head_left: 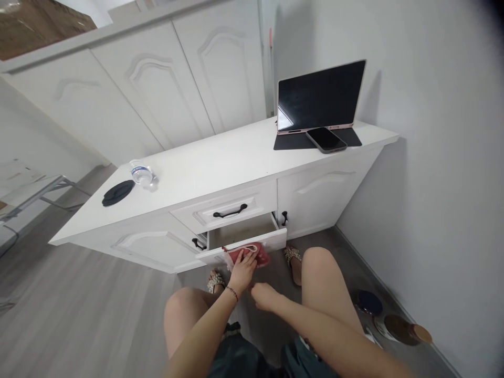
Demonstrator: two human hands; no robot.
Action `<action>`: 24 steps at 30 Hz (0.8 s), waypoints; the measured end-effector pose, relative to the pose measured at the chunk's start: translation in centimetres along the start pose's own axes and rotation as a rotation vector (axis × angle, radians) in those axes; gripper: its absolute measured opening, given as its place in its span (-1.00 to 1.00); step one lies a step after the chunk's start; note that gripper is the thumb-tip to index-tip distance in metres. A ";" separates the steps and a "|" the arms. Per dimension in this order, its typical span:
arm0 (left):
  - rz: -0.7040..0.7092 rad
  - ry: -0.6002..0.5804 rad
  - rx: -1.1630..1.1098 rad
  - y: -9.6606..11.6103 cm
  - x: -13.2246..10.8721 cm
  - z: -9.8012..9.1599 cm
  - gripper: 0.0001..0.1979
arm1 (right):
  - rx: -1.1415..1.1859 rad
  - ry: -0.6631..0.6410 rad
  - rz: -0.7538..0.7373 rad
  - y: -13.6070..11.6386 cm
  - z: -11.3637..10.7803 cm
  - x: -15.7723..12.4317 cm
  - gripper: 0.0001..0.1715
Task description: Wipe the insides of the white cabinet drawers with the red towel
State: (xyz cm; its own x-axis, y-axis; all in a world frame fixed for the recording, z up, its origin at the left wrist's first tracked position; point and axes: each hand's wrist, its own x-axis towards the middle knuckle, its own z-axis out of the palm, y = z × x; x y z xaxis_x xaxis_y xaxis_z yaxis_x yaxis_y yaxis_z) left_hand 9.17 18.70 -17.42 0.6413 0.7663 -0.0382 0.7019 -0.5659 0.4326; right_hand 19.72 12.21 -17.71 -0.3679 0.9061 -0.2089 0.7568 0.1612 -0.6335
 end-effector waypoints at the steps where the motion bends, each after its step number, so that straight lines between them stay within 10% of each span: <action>1: -0.006 -0.009 0.077 -0.5 -0.6 -0.1 -0.56 | -0.024 -0.035 -0.019 0.6 -0.3 -0.6 -0.74; 4: -0.025 -0.007 0.215 -2.1 -2.4 0.4 -0.56 | -0.061 0.012 -0.069 2.0 -2.8 -1.2 -0.74; 11: -0.168 0.073 0.252 -4.3 -4.6 2.1 -0.53 | -0.100 0.611 -0.138 4.3 -11.1 0.0 -0.62; 24: -0.534 0.529 -0.157 -5.4 -5.0 7.0 -0.50 | 0.018 0.540 0.056 8.7 -11.4 2.8 -0.65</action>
State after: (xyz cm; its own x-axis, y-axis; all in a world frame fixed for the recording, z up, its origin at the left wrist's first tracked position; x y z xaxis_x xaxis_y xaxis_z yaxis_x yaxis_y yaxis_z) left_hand 4.36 15.82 -25.86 -0.0338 0.9894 0.1410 0.7969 -0.0585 0.6012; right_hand 31.41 20.62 -15.31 0.0059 0.9859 0.1670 0.7561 0.1049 -0.6460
